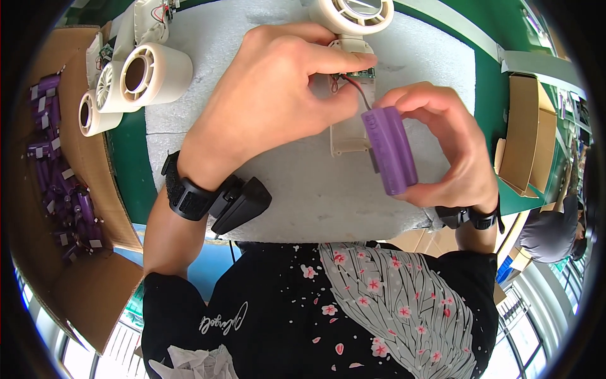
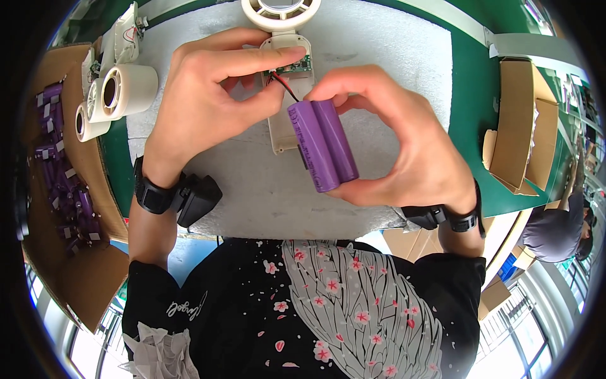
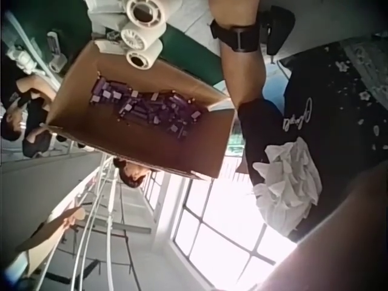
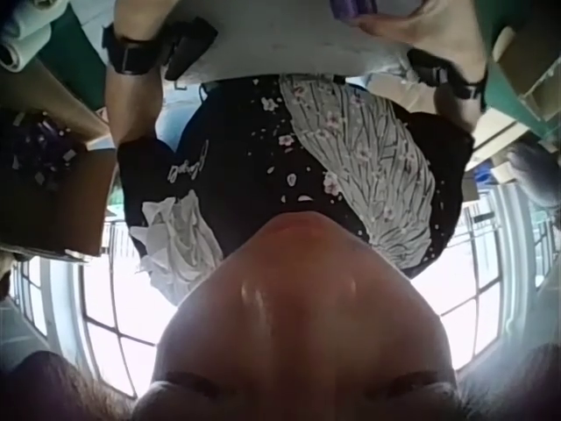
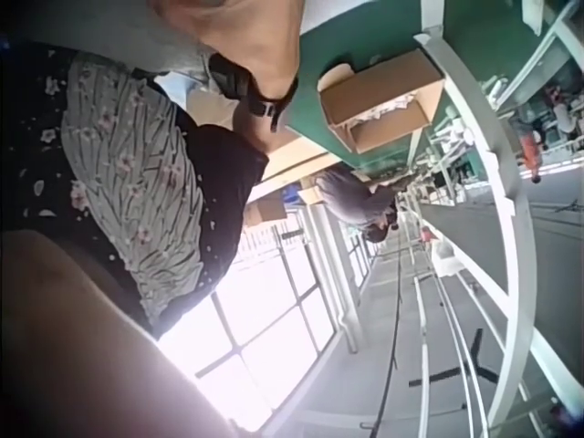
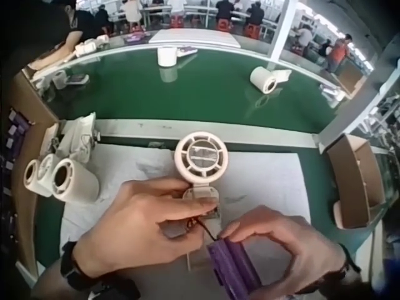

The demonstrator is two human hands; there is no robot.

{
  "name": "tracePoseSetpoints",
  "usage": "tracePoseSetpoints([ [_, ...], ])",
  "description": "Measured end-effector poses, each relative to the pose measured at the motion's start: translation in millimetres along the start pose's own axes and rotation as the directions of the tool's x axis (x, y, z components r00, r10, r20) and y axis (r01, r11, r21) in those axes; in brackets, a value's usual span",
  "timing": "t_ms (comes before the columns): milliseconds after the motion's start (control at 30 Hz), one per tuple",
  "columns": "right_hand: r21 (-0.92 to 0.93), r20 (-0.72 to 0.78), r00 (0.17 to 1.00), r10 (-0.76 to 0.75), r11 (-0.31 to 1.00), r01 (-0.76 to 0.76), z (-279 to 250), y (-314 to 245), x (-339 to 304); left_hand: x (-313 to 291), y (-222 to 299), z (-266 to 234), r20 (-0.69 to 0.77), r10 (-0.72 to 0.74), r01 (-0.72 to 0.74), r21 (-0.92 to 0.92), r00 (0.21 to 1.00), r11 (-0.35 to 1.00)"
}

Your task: Assembling a handheld device by inserting batteries and a circuit board into its plastic housing.

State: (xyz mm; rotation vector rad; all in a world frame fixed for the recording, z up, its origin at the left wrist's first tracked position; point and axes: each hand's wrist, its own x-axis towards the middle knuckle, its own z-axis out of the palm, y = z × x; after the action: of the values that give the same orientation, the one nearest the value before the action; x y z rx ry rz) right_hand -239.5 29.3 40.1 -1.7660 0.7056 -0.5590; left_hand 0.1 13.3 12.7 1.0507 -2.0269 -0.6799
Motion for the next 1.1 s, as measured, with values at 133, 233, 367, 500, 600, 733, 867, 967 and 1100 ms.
tracePoseSetpoints([
  [133,-0.208,-0.045,0.997,-0.062,0.977,0.052,9,-1,4,2,1,-2,0.043,-0.007,0.007,-0.001,0.999,1.0],
  [233,-0.289,-0.102,0.985,-0.139,0.952,0.104,17,2,12,1,-1,-6,0.089,0.0,0.0,0.001,0.996,1.0],
  [367,-0.431,-0.102,0.978,-0.18,0.894,0.12,23,2,16,2,-3,-12,0.119,0.035,-0.033,-0.017,0.992,0.999],
  [500,-0.497,-0.098,0.979,-0.181,0.861,0.109,27,2,15,4,-1,-16,0.189,0.048,-0.049,0.003,0.981,0.999],
  [600,-0.518,-0.102,0.977,-0.185,0.849,0.106,29,1,13,3,0,-15,0.207,0.043,-0.044,0.003,0.977,0.999],
  [733,-0.544,-0.104,0.974,-0.2,0.831,0.113,31,1,11,1,-1,-14,0.212,0.055,-0.058,0.012,0.976,0.998],
  [867,-0.535,-0.129,0.968,-0.216,0.837,0.116,35,1,10,3,-6,-15,0.207,0.088,-0.089,-0.004,0.974,0.996],
  [967,-0.496,-0.162,0.966,-0.203,0.863,0.098,36,2,10,2,-7,-16,0.216,0.086,-0.085,-0.011,0.973,0.996],
  [1100,-0.528,-0.135,0.969,-0.208,0.843,0.108,33,3,9,1,-6,-17,0.229,0.063,-0.061,-0.012,0.971,0.998],
])
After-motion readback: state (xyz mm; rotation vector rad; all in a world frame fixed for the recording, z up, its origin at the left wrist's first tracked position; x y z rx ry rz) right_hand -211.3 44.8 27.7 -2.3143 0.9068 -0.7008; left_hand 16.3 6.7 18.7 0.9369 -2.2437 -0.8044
